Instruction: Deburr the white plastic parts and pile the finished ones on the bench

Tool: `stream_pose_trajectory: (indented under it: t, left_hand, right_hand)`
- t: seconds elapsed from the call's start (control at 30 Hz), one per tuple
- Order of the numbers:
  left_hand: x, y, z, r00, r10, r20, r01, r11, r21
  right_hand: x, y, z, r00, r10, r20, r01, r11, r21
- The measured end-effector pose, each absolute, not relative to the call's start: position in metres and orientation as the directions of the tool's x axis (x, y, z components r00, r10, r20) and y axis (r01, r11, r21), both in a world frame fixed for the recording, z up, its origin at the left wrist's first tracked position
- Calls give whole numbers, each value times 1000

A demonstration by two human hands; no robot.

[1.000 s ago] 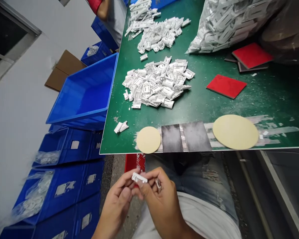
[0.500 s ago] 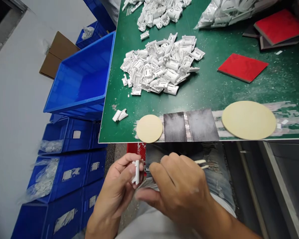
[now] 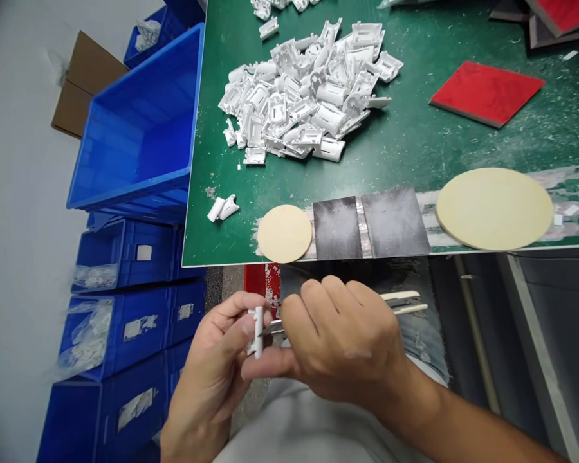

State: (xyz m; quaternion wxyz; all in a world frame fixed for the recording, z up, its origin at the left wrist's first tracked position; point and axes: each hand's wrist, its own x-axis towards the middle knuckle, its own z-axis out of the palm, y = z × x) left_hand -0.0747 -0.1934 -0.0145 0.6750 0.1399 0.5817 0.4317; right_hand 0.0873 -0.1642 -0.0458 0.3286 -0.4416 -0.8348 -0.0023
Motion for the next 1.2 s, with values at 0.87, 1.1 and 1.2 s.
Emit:
stream_pose_trajectory:
  t: [0.87, 1.1, 1.2]
  left_hand:
    - [-66, -195, -16, -64, 718, -693, -424, 609, 670]
    - [-66, -200, -16, -179, 789, -588, -250, 541, 803]
    - [-67, -199, -15, -77, 841, -536, -261, 502, 825]
  right_hand:
    - [90, -177, -55, -334, 720, 609, 699, 622, -352]
    - [82, -187, -50, -264, 947, 182, 140, 225, -964]
    - [77, -194, -45, -354, 919, -173, -75, -212, -975]
